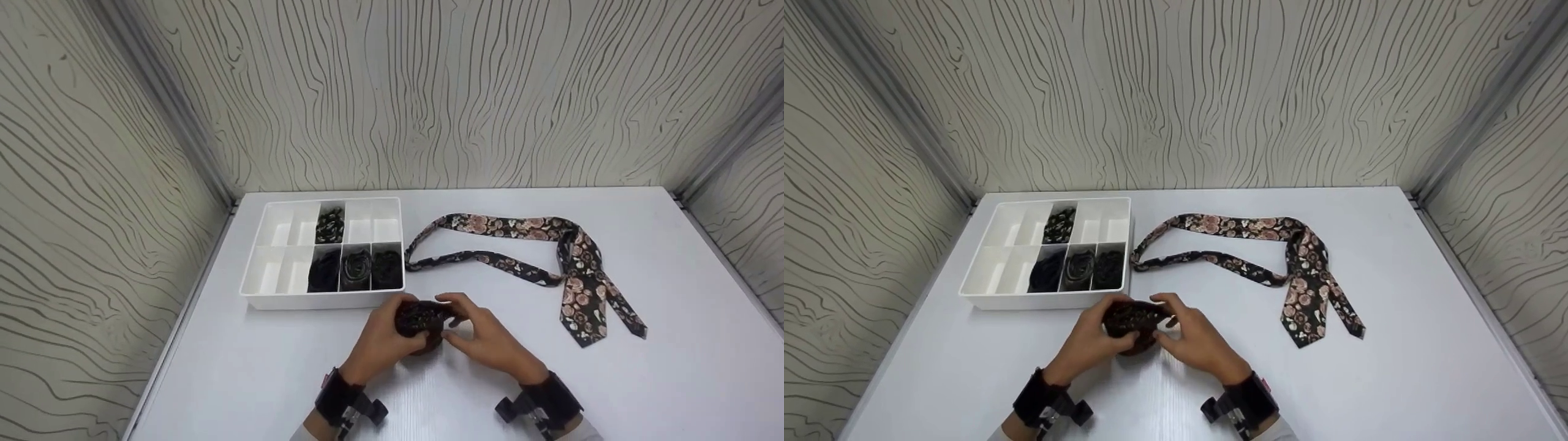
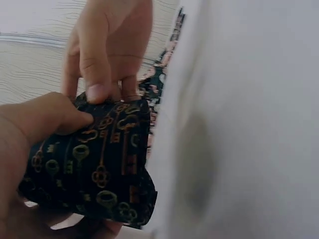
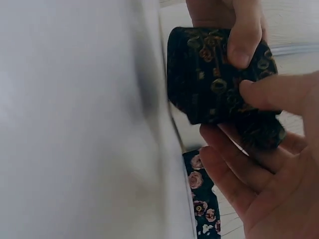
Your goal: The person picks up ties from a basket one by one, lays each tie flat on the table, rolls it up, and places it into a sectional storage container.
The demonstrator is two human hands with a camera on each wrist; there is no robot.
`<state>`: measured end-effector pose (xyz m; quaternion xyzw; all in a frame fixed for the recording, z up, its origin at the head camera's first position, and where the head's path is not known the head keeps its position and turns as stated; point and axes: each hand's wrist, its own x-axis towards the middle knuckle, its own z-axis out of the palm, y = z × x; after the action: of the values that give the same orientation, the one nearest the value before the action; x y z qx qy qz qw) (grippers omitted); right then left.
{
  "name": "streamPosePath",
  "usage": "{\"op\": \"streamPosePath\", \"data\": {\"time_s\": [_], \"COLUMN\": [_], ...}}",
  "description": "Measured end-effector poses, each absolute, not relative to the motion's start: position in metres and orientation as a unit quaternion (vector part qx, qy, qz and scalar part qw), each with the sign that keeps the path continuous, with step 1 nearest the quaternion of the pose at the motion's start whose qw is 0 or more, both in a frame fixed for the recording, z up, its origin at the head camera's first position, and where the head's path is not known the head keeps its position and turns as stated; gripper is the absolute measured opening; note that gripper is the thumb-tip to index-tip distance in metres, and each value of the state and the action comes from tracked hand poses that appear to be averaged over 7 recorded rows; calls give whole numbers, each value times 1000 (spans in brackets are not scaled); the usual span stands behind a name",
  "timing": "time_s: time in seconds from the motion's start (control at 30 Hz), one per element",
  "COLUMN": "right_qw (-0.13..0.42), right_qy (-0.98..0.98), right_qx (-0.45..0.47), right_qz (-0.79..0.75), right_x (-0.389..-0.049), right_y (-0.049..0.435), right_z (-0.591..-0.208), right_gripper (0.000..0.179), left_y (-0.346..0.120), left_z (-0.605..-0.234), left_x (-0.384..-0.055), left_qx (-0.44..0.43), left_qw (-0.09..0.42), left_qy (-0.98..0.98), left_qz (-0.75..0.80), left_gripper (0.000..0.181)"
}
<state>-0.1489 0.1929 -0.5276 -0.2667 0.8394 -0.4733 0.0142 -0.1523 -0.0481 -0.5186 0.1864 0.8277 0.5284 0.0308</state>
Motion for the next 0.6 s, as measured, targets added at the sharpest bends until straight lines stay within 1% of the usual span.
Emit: {"op": "streamPosePath", "data": {"time_s": [0.13,0.23,0.4,0.47,0.6], "right_qw": [10,14,28,38,64], "right_qy": [807,804,823,833,850], "right_qx": [-271,-247,-200,-180,-126], "right_qz": [-524,-541,-531,-521,-507], "right_x": [-160,-171,-193,-201,-217], "right_y": [189,181,160,151,130], "right_z": [-523,-520,-518,-517,-517], "right_gripper": [61,58,54,55,65], "left_y": [-53,-58,-71,-76,-85], "left_z": [-496,-480,-461,-456,-449], "left_x": [-161,-175,-208,-223,-254], "left_qx": [175,171,149,130,86], "left_qw": [25,-2,-65,-79,-93], "left_qy": [813,810,822,828,836], "left_qz": [555,561,545,539,535], "left_gripper": [57,59,58,57,57]}}
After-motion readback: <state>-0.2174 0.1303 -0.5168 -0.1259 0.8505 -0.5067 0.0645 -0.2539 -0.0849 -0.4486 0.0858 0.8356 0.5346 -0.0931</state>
